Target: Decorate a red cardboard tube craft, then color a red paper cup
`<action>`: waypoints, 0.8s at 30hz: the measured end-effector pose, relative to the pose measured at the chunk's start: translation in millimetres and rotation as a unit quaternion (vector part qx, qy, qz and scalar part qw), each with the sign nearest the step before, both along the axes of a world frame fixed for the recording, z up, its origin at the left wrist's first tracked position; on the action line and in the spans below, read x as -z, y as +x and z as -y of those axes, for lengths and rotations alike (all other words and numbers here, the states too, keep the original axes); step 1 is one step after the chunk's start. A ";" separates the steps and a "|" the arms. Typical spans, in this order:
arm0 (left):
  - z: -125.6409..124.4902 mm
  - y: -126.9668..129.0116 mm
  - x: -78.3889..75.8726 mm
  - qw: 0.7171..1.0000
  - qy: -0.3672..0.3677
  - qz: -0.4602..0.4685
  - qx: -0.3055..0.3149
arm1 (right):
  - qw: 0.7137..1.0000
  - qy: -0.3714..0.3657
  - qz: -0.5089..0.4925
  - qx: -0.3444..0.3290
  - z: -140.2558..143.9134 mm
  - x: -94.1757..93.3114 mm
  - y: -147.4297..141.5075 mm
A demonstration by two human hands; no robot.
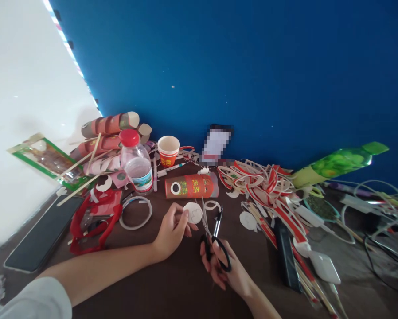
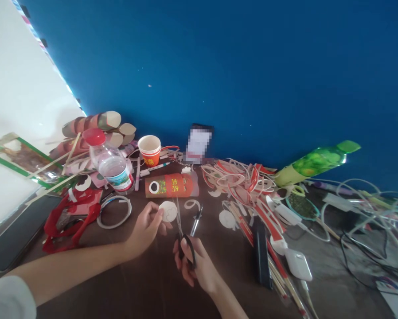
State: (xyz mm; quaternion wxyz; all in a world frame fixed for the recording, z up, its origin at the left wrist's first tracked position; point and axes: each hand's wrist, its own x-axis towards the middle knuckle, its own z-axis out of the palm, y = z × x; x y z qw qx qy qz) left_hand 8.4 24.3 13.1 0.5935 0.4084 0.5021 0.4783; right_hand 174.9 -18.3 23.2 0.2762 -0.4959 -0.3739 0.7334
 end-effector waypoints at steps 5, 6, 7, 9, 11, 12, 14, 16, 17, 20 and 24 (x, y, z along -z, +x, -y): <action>0.7 -0.7 0.5 1.000 -0.001 -0.004 0.011 | 1.000 -0.004 0.013 -0.005 -1.5 -4.2 -2.0; 0.7 -0.7 0.5 1.000 0.000 -0.004 0.011 | 1.000 -0.005 0.012 -0.009 -2.2 -4.4 -2.1; 0.7 -0.6 0.4 1.000 0.000 -0.003 0.011 | 1.000 -0.005 0.011 -0.013 -2.9 -4.5 -2.2; 0.4 -0.5 -0.3 1.000 0.002 -0.003 0.012 | 1.000 -0.006 0.013 -0.019 -4.0 -4.3 -2.3; 0.1 -0.4 -1.3 1.000 0.000 -0.004 0.013 | 1.000 -0.005 0.018 -0.018 -4.3 -4.2 -2.7; 0.0 -0.4 -1.9 1.000 -0.002 -0.004 0.013 | 1.000 -0.005 0.020 -0.017 -4.2 -4.3 -3.0; 0.1 -0.5 -2.8 1.000 -0.004 -0.003 0.014 | 1.000 -0.004 0.023 -0.013 -3.9 -5.0 -3.7; 0.4 -0.7 -3.1 1.000 -0.004 -0.002 0.016 | 1.000 -0.005 0.023 -0.013 -3.9 -5.8 -4.1; 0.5 -0.7 -3.1 1.000 -0.004 -0.001 0.017 | 1.000 -0.005 0.023 -0.014 -4.0 -6.1 -4.2; 0.5 -0.5 -2.4 1.000 -0.004 0.002 0.020 | 1.000 -0.005 0.023 -0.021 -4.8 -4.9 -3.8; -0.1 -0.2 -1.5 1.000 -0.004 0.004 0.020 | 0.999 -0.001 0.023 -0.026 -4.9 -0.4 -3.1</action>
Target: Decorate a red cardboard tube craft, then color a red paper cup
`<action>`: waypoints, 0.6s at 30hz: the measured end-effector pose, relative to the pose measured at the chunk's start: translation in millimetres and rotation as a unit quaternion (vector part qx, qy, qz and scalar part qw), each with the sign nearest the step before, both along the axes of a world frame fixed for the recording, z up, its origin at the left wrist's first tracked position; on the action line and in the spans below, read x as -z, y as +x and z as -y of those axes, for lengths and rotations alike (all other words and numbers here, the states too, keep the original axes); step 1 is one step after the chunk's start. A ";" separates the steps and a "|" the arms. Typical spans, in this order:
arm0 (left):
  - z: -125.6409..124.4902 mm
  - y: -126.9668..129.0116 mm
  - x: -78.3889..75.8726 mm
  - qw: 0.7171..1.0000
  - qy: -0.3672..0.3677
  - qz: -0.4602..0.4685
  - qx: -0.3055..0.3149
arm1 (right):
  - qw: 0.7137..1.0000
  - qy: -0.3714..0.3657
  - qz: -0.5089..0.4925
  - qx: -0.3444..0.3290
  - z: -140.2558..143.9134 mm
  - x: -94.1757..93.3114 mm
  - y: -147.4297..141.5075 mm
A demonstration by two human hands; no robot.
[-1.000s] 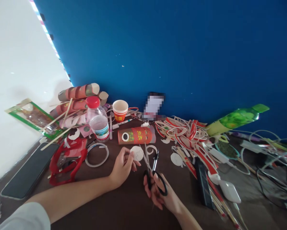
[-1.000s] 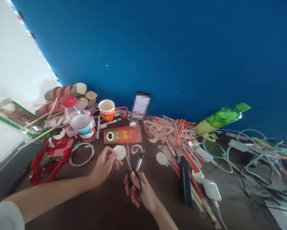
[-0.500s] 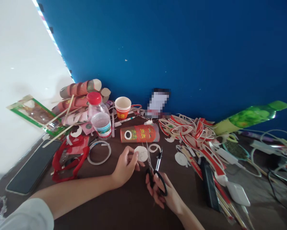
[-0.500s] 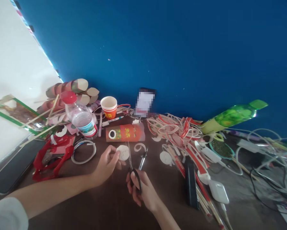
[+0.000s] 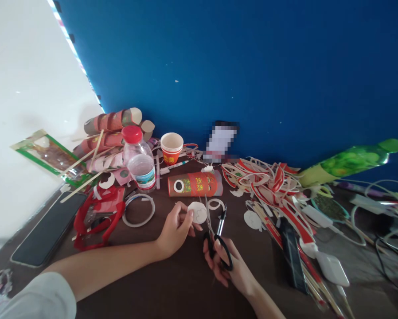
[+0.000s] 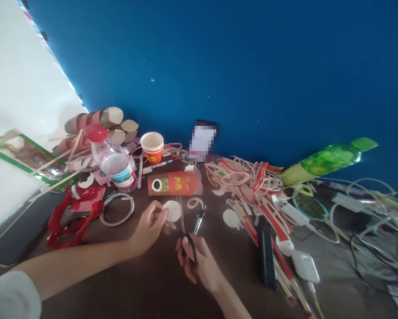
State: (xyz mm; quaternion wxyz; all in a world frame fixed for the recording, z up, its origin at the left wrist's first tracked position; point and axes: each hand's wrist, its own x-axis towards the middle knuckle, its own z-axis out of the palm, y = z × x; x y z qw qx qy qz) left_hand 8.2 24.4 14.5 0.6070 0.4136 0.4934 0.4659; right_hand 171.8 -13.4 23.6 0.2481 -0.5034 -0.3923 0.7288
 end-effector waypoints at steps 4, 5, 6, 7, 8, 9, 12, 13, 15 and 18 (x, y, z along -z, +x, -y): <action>0.4 -0.4 -0.4 1.000 0.008 -0.004 0.001 | 1.000 -0.003 0.007 0.016 1.4 1.9 -0.8; 0.6 -0.6 -0.8 1.000 0.011 -0.005 0.001 | 1.000 -0.006 0.008 0.019 1.7 1.7 -1.2; 0.8 -0.7 -1.1 1.000 0.012 -0.006 0.002 | 1.000 -0.009 0.010 0.022 1.7 1.5 -1.5; 1.0 -0.8 -1.4 1.000 0.013 -0.006 0.003 | 1.000 -0.011 0.012 0.024 1.6 1.2 -1.8; 1.0 -0.8 -1.6 1.000 0.014 -0.006 0.004 | 1.000 -0.013 0.013 0.026 1.3 1.0 -2.1; 1.1 -0.8 -1.7 1.000 0.014 -0.005 0.004 | 0.999 -0.014 0.013 0.026 0.8 0.9 -2.3; 0.8 -0.8 -0.6 1.000 0.016 -0.005 0.007 | 1.000 -0.010 0.016 0.024 -0.7 1.6 -2.4; 0.8 -0.8 0.1 1.000 0.017 -0.005 0.008 | 1.000 -0.006 0.018 0.021 -1.0 2.0 -2.4; 0.8 -0.9 1.7 1.000 0.020 -0.003 0.010 | 1.000 -0.001 0.024 0.019 -1.1 3.0 -2.0; 0.9 -1.2 3.9 1.000 0.024 -0.001 0.012 | 0.999 0.003 0.027 0.022 -0.7 3.7 -1.5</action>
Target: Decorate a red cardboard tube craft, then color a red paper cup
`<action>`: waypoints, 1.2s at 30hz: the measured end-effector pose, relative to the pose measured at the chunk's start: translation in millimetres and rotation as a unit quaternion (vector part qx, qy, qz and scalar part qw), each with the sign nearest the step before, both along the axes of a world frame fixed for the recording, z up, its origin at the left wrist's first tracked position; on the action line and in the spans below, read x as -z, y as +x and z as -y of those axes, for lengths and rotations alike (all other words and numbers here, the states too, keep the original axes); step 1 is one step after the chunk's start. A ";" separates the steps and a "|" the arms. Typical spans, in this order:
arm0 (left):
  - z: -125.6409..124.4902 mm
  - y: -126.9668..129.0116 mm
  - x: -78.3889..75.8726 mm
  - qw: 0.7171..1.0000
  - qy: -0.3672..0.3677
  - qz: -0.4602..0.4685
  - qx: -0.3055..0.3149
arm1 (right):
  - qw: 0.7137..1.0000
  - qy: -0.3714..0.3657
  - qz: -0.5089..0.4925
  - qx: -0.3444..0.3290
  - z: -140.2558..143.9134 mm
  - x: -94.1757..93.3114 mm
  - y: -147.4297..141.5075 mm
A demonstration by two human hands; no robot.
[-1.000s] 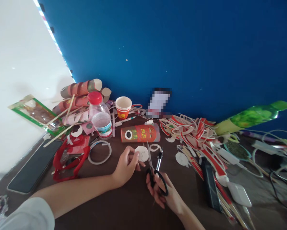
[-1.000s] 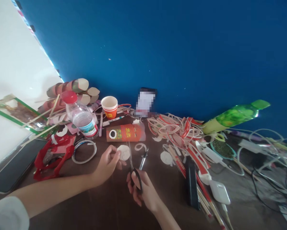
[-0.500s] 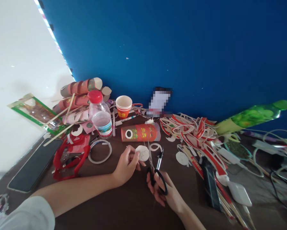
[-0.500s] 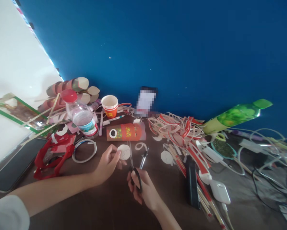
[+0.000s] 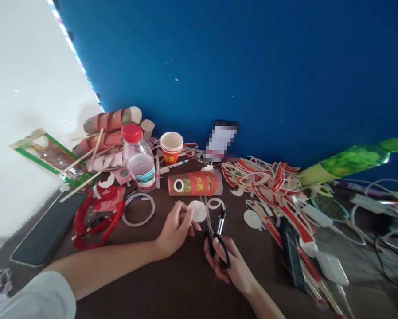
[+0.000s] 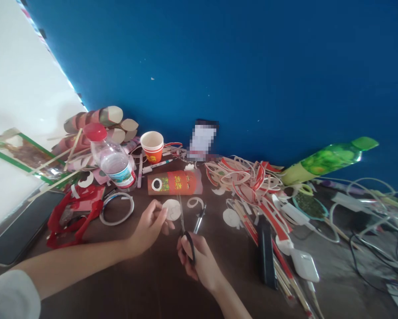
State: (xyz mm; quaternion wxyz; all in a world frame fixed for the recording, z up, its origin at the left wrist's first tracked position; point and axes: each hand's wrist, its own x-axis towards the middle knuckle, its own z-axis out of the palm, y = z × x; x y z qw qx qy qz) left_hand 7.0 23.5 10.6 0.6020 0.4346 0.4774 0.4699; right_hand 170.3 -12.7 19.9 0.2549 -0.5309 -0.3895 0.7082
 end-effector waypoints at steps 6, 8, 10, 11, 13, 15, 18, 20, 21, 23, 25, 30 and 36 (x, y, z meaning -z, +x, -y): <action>-0.1 -0.3 0.7 1.000 -0.001 -0.002 -0.002 | 1.000 -0.002 0.011 0.002 -0.4 -1.5 -0.3; -0.2 -0.3 -0.2 1.000 -0.002 -0.004 -0.005 | 1.000 -0.003 0.014 -0.002 -0.9 -2.2 -0.6; -0.2 -0.4 -1.5 1.000 0.000 -0.004 -0.005 | 1.000 -0.003 0.016 -0.007 -1.4 -3.1 -0.9; -0.1 -0.5 -2.1 1.000 0.001 -0.005 -0.005 | 1.000 -0.003 0.016 -0.007 -1.6 -3.7 -1.2; 0.2 -0.8 -3.1 1.000 0.002 -0.007 -0.002 | 1.000 -0.005 0.016 -0.003 -1.7 -5.6 -2.2; 0.4 -1.0 -3.6 1.000 0.003 -0.008 -0.001 | 1.000 -0.007 0.018 0.004 -1.3 -8.1 -3.5; 0.5 -0.8 -3.6 1.000 0.004 -0.008 -0.003 | 1.000 -0.004 0.026 0.016 -0.7 -11.3 -5.1; 0.5 -0.6 -3.5 1.000 0.003 -0.008 -0.005 | 0.999 -0.002 0.029 0.018 -0.8 -11.5 -5.2; 0.5 -0.5 -3.6 1.000 0.002 -0.009 -0.007 | 0.999 -0.004 0.028 0.017 -1.1 -10.9 -5.0; 0.3 -0.4 -4.2 1.000 0.000 -0.013 -0.012 | 1.000 -0.012 0.026 0.012 -1.9 -8.9 -4.1; 0.0 -0.6 -5.0 1.000 0.002 -0.019 -0.014 | 1.000 -0.019 0.024 0.008 -2.6 -7.0 -3.2; -0.8 -1.2 -5.3 1.000 0.004 -0.024 -0.009 | 1.000 -0.019 0.023 0.005 -2.6 -7.3 -2.7; -1.1 -1.6 -6.2 1.000 -0.007 -0.016 -0.012 | 0.999 -0.026 0.038 0.005 -2.0 -8.3 -3.2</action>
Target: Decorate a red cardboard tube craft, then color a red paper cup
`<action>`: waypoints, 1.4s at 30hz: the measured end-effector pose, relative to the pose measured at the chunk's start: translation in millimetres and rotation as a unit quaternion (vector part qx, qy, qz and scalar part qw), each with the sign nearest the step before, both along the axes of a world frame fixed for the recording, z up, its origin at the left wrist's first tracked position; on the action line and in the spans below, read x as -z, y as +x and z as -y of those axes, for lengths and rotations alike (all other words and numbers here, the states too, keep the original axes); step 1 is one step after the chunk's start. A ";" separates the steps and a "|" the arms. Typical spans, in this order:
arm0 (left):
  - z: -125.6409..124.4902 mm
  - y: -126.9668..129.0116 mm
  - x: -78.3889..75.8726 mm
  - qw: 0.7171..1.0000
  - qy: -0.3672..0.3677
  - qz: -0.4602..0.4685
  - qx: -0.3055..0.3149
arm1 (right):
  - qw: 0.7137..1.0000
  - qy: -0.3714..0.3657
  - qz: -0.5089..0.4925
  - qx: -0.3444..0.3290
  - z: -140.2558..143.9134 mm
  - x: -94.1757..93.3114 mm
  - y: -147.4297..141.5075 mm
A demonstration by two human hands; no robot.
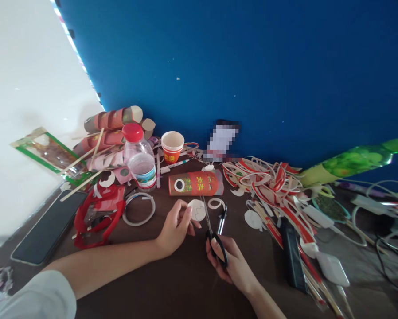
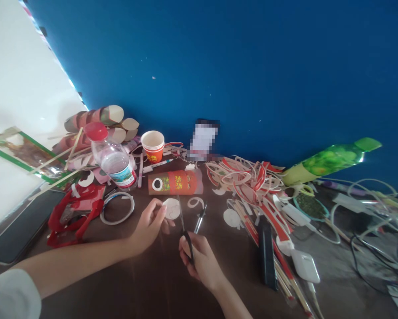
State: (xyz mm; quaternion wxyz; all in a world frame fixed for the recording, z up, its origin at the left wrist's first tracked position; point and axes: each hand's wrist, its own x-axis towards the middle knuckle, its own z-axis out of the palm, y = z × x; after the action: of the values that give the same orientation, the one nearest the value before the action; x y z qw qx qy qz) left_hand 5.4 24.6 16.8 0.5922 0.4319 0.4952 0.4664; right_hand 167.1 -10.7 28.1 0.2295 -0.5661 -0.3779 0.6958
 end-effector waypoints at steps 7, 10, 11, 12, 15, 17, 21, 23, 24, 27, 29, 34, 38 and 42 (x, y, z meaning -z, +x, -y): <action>-0.1 0.1 -0.7 1.000 -0.002 0.006 -0.008 | 1.000 0.011 -0.004 0.005 0.4 -2.3 0.6; -0.3 -0.3 0.0 1.000 0.004 0.004 -0.013 | 1.000 0.012 -0.006 -0.002 -0.5 -3.5 1.4; -0.4 -0.6 0.1 1.000 0.005 0.001 -0.014 | 1.000 0.010 -0.004 -0.005 -1.1 -4.2 1.7; -0.5 -0.9 0.1 1.000 0.006 0.000 -0.013 | 1.000 0.009 0.000 -0.008 -1.8 -5.1 2.0; -1.2 -1.6 -0.5 1.000 -0.002 -0.001 -0.005 | 1.000 0.002 0.017 -0.007 -3.9 -9.1 3.1; -1.8 -1.8 -1.3 1.000 -0.008 0.001 -0.003 | 1.000 -0.003 0.022 -0.006 -4.9 -12.2 4.1; -2.6 -1.9 -2.6 1.000 -0.010 0.001 -0.007 | 0.999 0.001 0.027 -0.022 -6.1 -16.3 6.8; -2.8 -2.1 -2.5 1.000 -0.009 0.004 -0.007 | 0.999 0.001 0.033 -0.029 -6.7 -16.9 8.4; -2.9 -2.2 -2.4 1.000 -0.009 0.005 -0.007 | 0.999 0.000 0.035 -0.031 -7.0 -16.9 9.1; -3.1 -2.7 -1.9 1.000 -0.006 0.004 -0.004 | 0.998 -0.002 0.040 -0.038 -8.0 -16.2 11.1; -3.4 -2.8 -1.7 1.000 -0.004 0.002 -0.003 | 0.998 0.000 0.045 -0.039 -8.6 -15.7 11.9; -3.8 -2.7 -2.4 1.000 -0.007 0.013 -0.007 | 0.997 0.012 0.061 -0.050 -10.0 -16.1 13.0; -4.3 -3.0 -4.0 1.000 -0.010 0.022 -0.013 | 0.996 0.021 0.064 -0.058 -10.1 -16.9 16.8; -5.5 -2.9 -4.2 0.999 -0.014 0.026 -0.022 | 0.996 0.023 0.053 -0.072 -9.9 -15.4 22.2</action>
State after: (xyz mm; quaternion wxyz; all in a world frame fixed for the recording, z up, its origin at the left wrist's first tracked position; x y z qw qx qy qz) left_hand 2.5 30.1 20.9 0.6003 0.4005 0.4957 0.4831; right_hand 189.3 -0.8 43.5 0.1720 -0.5679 -0.4453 0.6706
